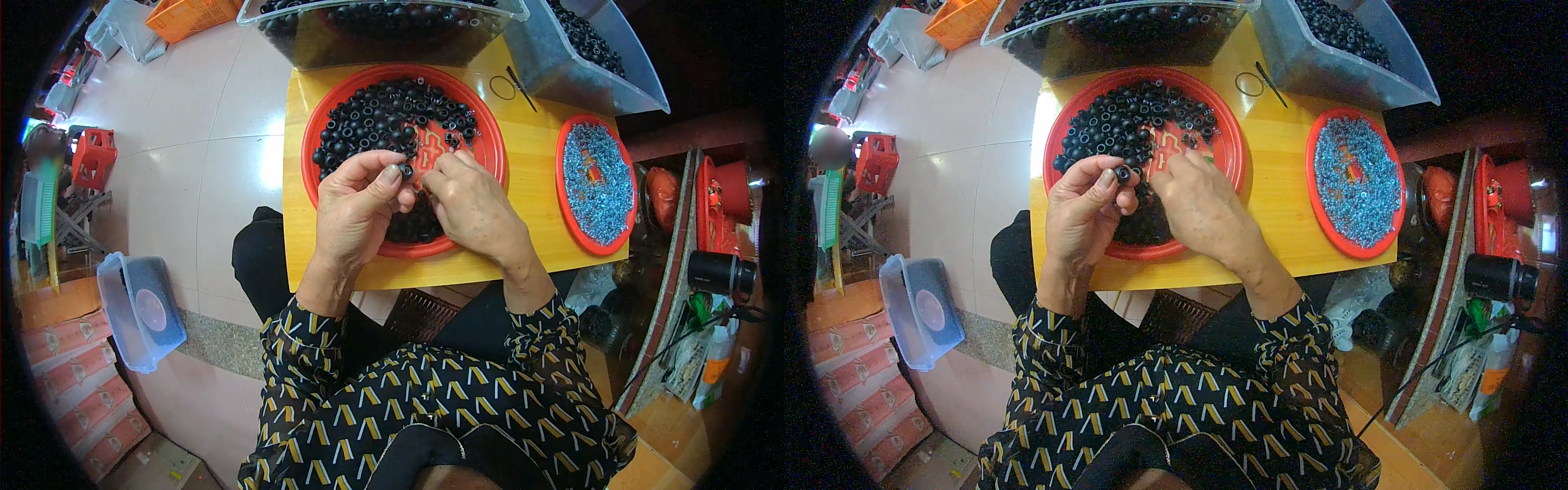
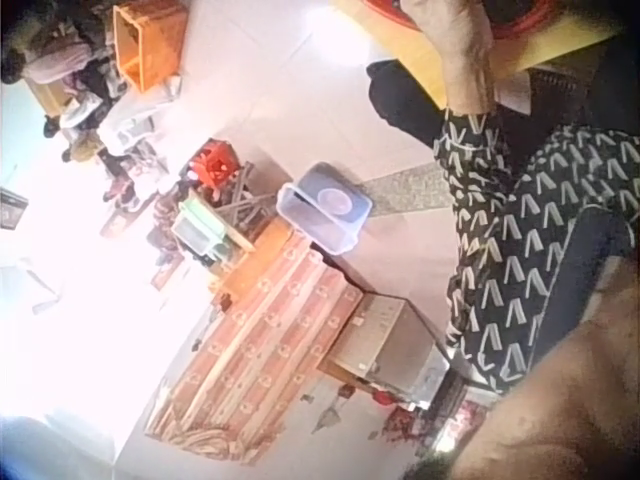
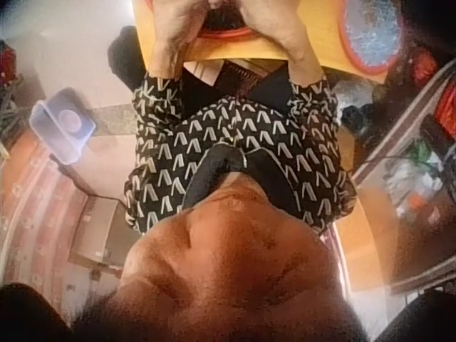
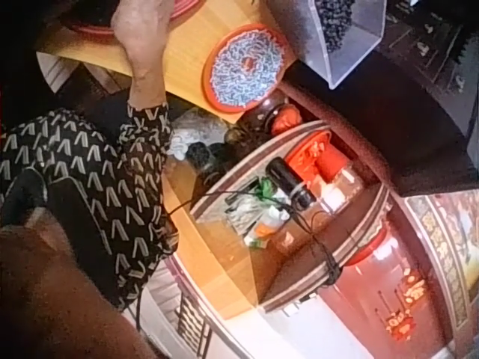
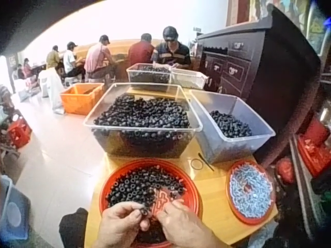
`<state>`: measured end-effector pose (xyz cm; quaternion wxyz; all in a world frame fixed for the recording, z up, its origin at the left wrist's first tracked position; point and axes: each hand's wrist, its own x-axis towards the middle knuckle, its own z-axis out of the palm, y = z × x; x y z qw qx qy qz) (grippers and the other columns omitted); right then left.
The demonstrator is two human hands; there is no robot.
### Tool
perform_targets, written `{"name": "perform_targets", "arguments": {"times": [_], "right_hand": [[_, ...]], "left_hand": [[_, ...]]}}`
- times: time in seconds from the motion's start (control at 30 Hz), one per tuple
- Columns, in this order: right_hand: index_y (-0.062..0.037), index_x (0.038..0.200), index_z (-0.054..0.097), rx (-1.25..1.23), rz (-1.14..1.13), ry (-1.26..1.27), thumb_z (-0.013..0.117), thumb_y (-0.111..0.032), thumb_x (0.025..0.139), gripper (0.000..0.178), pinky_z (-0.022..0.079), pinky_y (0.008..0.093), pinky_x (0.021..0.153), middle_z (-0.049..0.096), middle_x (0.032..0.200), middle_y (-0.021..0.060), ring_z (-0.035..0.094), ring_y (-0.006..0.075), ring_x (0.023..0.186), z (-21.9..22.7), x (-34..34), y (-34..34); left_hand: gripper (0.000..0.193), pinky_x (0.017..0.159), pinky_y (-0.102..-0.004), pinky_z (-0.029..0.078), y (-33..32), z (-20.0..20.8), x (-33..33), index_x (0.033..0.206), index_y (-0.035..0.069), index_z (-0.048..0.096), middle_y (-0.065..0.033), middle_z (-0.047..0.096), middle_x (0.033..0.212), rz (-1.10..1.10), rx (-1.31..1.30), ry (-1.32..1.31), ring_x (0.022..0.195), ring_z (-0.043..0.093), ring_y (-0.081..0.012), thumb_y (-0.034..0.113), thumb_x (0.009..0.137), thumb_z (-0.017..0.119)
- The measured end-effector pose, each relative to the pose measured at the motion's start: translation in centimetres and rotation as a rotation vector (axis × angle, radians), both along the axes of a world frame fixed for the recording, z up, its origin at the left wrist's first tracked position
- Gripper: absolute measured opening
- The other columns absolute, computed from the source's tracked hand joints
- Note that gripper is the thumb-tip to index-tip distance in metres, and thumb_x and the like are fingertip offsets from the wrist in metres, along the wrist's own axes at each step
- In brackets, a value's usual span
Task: The person assembles small components by taking black plastic pieces and inserting metal fasteners into them by hand.
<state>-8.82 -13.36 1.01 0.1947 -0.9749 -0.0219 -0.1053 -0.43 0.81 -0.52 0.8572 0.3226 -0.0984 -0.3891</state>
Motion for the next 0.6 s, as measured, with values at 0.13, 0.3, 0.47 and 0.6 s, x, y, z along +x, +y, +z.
{"name": "perform_targets", "arguments": {"times": [0.13, 0.3, 0.47, 0.6], "right_hand": [[0.0013, 0.075, 0.056, -0.072, -0.02, -0.02, 0.051, -0.001, 0.067, 0.01, 0.044, 0.0402, 0.071, 0.052, 0.075, 0.0173, 0.052, 0.0322, 0.079, -0.1, 0.2, 0.5], [0.0007, 0.076, 0.057, -0.001, -0.019, -0.082, 0.051, 0.002, 0.067, 0.01, 0.045, 0.0395, 0.07, 0.053, 0.075, 0.0168, 0.053, 0.0318, 0.077, -0.2, 0.2, -0.2], [0.0007, 0.087, 0.06, 1.086, -0.188, 0.01, 0.057, -0.003, 0.079, 0.009, 0.046, 0.0275, 0.066, 0.061, 0.081, 0.0054, 0.057, 0.0142, 0.074, 1.0, -0.1, -1.0], [0.0005, 0.089, 0.061, 1.72, -0.063, 0.051, 0.058, -0.005, 0.081, 0.01, 0.045, 0.0192, 0.059, 0.062, 0.078, 0.004, 0.057, 0.0077, 0.068, 0.5, -0.2, -1.8]], "left_hand": [[0.016, 0.06, -0.0253, 0.048, 0.1, 0.1, 0.0, 0.099, -0.001, 0.056, -0.0096, 0.06, 0.081, -0.019, 0.037, -0.001, 0.067, 0.058, -0.0143, 0.002, 0.084, 0.053], [0.018, 0.061, -0.0258, 0.049, 0.2, -0.1, 0.2, 0.1, -0.001, 0.056, -0.0099, 0.06, 0.083, -0.04, -0.004, 0.006, 0.068, 0.058, -0.0144, 0.0, 0.082, 0.053], [0.02, 0.062, -0.0258, 0.049, 0.2, 0.1, 0.1, 0.101, 0.0, 0.056, -0.0095, 0.06, 0.083, -0.063, -0.02, 0.069, 0.068, 0.058, -0.0148, -0.001, 0.081, 0.055], [0.021, 0.062, -0.0253, 0.048, 0.2, 0.0, 0.0, 0.101, 0.0, 0.056, -0.0088, 0.06, 0.082, -0.054, -0.017, 0.015, 0.068, 0.057, -0.0138, -0.002, 0.08, 0.056]]}}
